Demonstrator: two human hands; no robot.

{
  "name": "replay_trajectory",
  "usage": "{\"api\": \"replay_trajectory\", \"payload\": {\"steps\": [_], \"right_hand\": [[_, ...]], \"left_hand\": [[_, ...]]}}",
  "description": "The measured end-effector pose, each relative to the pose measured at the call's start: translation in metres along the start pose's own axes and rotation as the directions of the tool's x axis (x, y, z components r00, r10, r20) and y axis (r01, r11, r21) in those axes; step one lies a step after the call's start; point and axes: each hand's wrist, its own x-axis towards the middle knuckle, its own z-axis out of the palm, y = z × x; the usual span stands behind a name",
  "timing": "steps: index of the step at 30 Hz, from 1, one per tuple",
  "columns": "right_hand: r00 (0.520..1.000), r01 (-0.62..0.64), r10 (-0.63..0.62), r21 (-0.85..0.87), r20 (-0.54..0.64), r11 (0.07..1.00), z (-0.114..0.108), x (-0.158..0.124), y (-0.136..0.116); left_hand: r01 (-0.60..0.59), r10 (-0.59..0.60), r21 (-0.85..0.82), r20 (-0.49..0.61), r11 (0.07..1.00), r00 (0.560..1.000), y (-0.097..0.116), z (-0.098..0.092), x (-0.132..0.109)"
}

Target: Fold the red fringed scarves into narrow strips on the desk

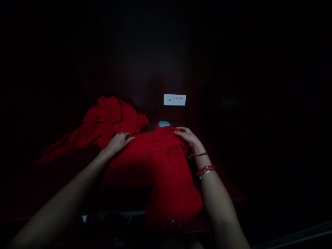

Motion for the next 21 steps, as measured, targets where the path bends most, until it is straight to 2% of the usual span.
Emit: {"api": "replay_trajectory", "payload": {"steps": [3, 6, 7, 9, 11, 13, 15, 19, 20, 21], "right_hand": [[0.968, 0.179, -0.162, 0.074, -0.189, 0.981, -0.003, 0.004, -0.006], [0.922, 0.327, -0.284, 0.139, -0.263, 0.935, -0.011, 0.007, -0.012], [0.921, 0.335, -0.291, 0.146, -0.258, 0.931, -0.013, 0.007, -0.013], [0.948, 0.281, -0.253, 0.135, -0.193, 0.950, -0.017, 0.005, -0.014], [0.976, 0.206, -0.196, 0.108, -0.097, 0.973, -0.018, 0.001, -0.014], [0.981, 0.193, -0.192, 0.099, -0.021, 0.976, -0.018, -0.006, -0.015], [0.967, 0.250, -0.254, 0.115, 0.025, 0.961, -0.019, -0.013, -0.017], [0.912, 0.401, -0.407, 0.111, 0.039, 0.909, -0.022, -0.020, -0.020], [0.908, 0.412, -0.416, 0.068, 0.055, 0.909, -0.022, -0.019, -0.019], [0.911, 0.406, -0.404, -0.005, 0.084, 0.914, -0.021, -0.018, -0.018]], "left_hand": [[0.083, -0.094, -0.103, -0.105, 0.991, 0.990, -0.011, -0.011, 0.005], [0.066, -0.170, -0.387, -0.240, 0.920, 0.956, -0.015, -0.024, 0.009], [0.048, -0.196, -0.491, -0.256, 0.870, 0.947, -0.016, -0.027, 0.010], [0.031, -0.226, -0.652, -0.217, 0.757, 0.950, -0.015, -0.029, 0.010], [0.041, -0.213, -0.736, -0.141, 0.676, 0.967, -0.015, -0.027, 0.009], [0.049, -0.220, -0.769, -0.121, 0.638, 0.968, -0.016, -0.024, 0.009], [0.044, -0.260, -0.811, -0.136, 0.583, 0.956, -0.016, -0.025, 0.010], [0.013, -0.276, -0.920, -0.104, 0.391, 0.956, -0.018, -0.037, 0.010], [0.006, -0.274, -0.924, -0.107, 0.382, 0.956, -0.019, -0.039, 0.010], [0.006, -0.275, -0.911, -0.118, 0.412, 0.954, -0.019, -0.039, 0.010]]}}
